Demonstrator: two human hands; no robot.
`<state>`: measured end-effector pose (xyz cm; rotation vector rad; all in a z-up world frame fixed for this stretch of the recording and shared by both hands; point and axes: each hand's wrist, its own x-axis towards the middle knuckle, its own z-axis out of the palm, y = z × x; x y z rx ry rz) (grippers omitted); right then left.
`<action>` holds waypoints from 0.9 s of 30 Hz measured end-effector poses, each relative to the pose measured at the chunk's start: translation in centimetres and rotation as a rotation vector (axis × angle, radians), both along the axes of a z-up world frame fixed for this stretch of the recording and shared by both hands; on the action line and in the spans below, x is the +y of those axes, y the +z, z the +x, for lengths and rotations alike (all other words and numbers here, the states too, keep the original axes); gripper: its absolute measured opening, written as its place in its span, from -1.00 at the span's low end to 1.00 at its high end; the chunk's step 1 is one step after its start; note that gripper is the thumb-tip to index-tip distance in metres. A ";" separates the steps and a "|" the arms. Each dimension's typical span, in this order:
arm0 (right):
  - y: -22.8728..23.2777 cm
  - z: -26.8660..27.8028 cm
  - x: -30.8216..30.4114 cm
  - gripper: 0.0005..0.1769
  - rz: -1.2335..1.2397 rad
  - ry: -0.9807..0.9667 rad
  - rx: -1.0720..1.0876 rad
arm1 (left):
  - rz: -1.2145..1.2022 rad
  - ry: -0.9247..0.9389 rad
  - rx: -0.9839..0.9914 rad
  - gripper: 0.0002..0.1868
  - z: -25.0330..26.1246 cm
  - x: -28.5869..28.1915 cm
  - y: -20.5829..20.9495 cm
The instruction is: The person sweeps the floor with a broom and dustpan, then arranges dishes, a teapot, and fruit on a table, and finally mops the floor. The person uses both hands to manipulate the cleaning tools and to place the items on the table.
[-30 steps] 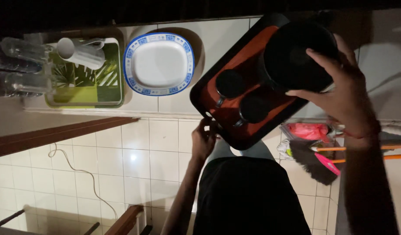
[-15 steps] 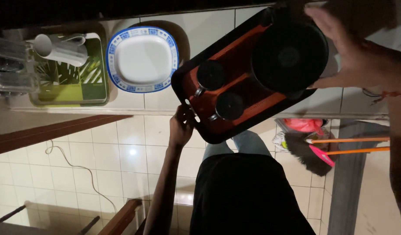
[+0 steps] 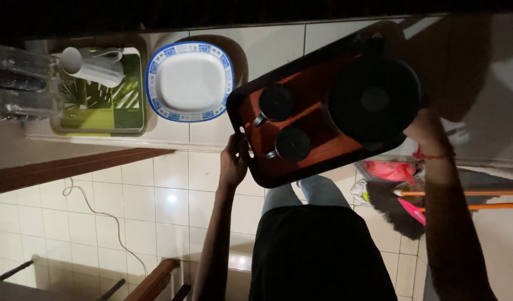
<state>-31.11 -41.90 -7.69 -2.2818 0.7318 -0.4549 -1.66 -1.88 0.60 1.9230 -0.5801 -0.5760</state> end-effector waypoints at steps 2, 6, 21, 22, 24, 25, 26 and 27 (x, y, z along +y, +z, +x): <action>-1.5 0.2 0.2 -0.54 0.043 0.004 -0.038 | -0.004 0.007 -0.033 -0.77 0.1 0.1 -1.4; -4.8 0.8 0.1 -0.47 0.124 0.012 -0.117 | -0.057 0.065 0.071 -0.77 0.0 0.4 -2.9; -11.2 -9.4 8.5 -0.31 0.547 -0.229 -0.497 | -0.020 -0.120 -0.033 -0.75 1.5 -1.0 0.5; -10.9 -10.3 10.7 -0.31 0.588 -0.271 -0.534 | -0.018 -0.151 -0.033 -0.75 1.7 -0.8 0.5; -10.0 -12.2 14.9 -0.29 0.663 -0.357 -0.609 | -0.022 -0.265 -0.102 -0.73 1.8 -0.8 0.6; -10.8 -13.7 16.3 -0.29 0.697 -0.400 -0.649 | -0.025 -0.299 -0.100 -0.73 1.8 -0.7 0.3; -11.7 -15.2 17.8 -0.28 0.728 -0.446 -0.690 | -0.099 -0.356 -0.041 -0.73 2.0 -0.7 -0.2; -12.5 -16.7 19.4 -0.28 0.758 -0.492 -0.733 | -0.171 -0.412 0.020 -0.72 2.0 -0.7 -0.8</action>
